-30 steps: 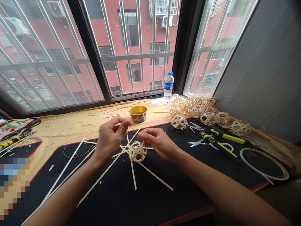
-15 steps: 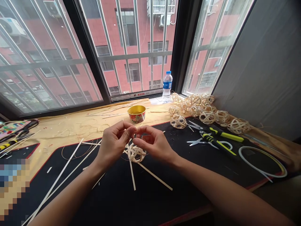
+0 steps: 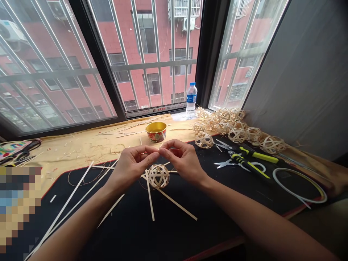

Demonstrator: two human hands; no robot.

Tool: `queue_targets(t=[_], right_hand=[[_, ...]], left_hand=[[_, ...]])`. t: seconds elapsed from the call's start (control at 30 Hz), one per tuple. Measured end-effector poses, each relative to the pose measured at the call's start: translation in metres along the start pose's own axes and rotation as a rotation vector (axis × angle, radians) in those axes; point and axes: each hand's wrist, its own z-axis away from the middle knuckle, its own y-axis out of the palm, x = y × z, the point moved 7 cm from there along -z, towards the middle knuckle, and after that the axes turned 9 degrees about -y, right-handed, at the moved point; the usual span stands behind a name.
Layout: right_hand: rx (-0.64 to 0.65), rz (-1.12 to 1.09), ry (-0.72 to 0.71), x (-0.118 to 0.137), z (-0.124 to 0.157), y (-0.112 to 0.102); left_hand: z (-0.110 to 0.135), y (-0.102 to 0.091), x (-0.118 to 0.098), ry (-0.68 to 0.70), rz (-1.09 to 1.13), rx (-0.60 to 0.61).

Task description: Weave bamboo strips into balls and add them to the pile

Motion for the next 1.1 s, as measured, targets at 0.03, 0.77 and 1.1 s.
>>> queue_targets(t=[0.03, 0.77, 1.1], right_hand=[[0.002, 0.001, -0.002, 0.0, 0.0, 0.0], [0.057, 0.268, -0.215, 0.017, -0.006, -0.002], [0.062, 0.282, -0.11, 0.003, -0.007, -0.004]], left_hand=[[0.0, 0.0, 0.0, -0.004, 0.008, 0.005], [-0.001, -0.015, -0.004, 0.147, -0.027, -0.188], [-0.003, -0.019, 0.002, 0.065, 0.013, -0.239]])
